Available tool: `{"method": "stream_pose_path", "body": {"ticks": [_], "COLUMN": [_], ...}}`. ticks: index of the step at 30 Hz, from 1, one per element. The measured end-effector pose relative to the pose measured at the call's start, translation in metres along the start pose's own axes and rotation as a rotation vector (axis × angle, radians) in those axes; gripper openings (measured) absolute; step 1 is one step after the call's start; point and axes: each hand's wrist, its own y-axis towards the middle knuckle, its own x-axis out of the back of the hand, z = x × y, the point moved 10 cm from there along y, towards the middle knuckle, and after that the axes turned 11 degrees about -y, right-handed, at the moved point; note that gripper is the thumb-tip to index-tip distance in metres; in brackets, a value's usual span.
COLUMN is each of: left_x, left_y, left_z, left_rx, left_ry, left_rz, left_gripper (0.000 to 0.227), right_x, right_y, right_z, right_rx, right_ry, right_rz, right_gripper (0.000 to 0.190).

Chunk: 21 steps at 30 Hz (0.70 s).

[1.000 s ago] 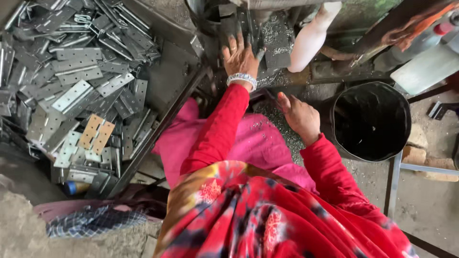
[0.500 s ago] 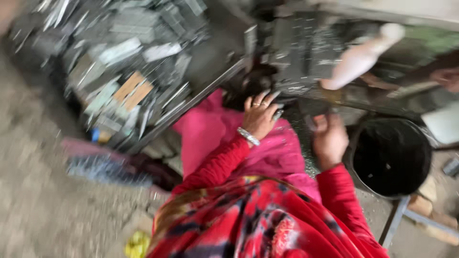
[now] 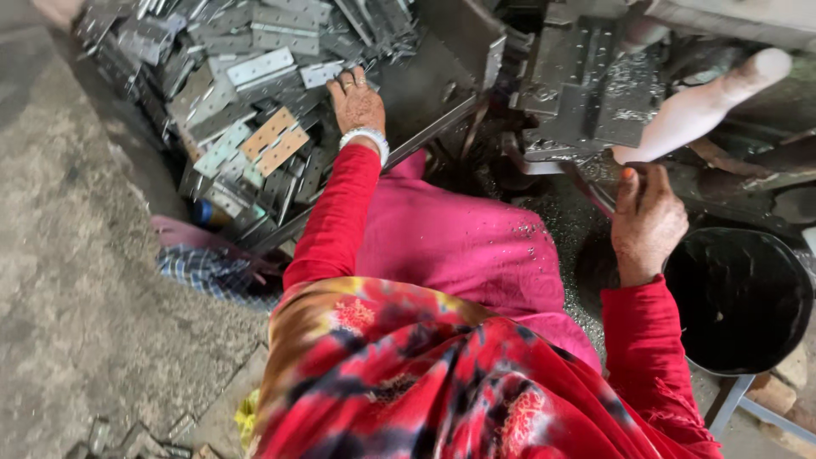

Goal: The person sits on the floor and repeatedly picks metal hinge pieces from a bin, places them into a press machine, and operates the lever to process them. The person handles the pieces one at a time and returns them to the bin after each cycle.

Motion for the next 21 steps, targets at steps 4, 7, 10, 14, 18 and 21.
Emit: {"method": "stream_pose_path", "body": {"ticks": [4, 7, 10, 14, 18, 21], "left_x": [-0.001, 0.018, 0.053, 0.127, 0.164, 0.162], "left_y": [0.002, -0.025, -0.037, -0.035, -0.028, -0.029], "left_z": [-0.004, -0.006, -0.024, -0.104, -0.225, -0.277], "left_rx": [-0.029, -0.089, -0.120, -0.202, -0.351, -0.279], "left_ry": [-0.245, -0.400, -0.599, -1.007, -1.451, -1.219], "left_rz": [-0.085, -0.050, 0.088, 0.060, 0.076, -0.112], "left_gripper": [0.018, 0.017, 0.022, 0.043, 0.050, 0.049], "right_x": [0.006, 0.007, 0.003, 0.010, 0.004, 0.007], "right_y": [-0.004, -0.005, 0.001, 0.000, 0.003, -0.001], "right_z": [0.003, 0.002, 0.004, 0.008, 0.008, 0.006], "right_rx": [0.040, -0.021, -0.100, -0.050, -0.076, -0.070], "right_ry": [0.085, 0.057, -0.039, -0.035, -0.009, 0.026], "right_rz": [-0.028, 0.008, 0.087, 0.064, 0.077, 0.081], "right_gripper": [0.050, 0.045, 0.041, 0.042, 0.043, 0.044]}}
